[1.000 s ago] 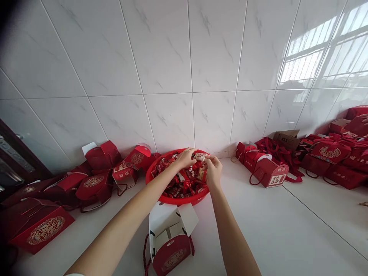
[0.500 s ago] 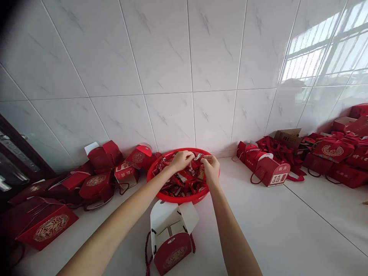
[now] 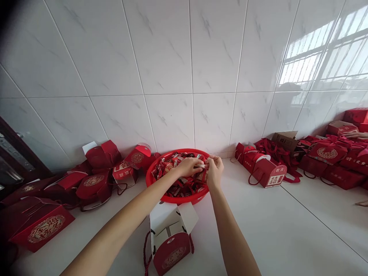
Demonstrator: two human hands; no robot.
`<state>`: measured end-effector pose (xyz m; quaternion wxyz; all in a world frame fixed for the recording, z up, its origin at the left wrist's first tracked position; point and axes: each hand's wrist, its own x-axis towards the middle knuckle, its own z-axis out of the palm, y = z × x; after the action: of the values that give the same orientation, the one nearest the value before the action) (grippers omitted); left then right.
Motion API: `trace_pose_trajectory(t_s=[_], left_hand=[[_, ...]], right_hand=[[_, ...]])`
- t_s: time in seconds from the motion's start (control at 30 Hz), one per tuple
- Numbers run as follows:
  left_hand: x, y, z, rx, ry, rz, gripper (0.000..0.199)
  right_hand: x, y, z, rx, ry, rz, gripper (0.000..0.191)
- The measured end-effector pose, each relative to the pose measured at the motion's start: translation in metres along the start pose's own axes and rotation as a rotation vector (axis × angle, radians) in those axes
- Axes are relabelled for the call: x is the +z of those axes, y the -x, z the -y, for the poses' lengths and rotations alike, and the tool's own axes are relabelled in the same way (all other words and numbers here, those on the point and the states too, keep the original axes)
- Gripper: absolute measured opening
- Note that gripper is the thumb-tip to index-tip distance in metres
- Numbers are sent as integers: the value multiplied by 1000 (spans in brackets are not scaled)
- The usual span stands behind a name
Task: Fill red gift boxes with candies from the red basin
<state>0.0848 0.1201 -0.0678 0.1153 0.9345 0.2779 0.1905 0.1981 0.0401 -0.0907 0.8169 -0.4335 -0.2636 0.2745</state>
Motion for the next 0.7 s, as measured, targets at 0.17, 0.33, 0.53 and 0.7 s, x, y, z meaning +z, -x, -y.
trace_pose_trajectory(t_s=[0.17,0.33,0.53,0.7], left_hand=[[-12,6,-1,-115,6,-238,38],[-19,13,-20,-32,38,-275,33],[-20,26,-23,39,58,-201,29],[-17,39,-6,53,-3,16,24]], right_hand=[[3,3,1,52,40,115,25],[8,7,5,165,49,242,37],[6,4,5,154,12,237,41],[6,4,5,137,21,193,38]])
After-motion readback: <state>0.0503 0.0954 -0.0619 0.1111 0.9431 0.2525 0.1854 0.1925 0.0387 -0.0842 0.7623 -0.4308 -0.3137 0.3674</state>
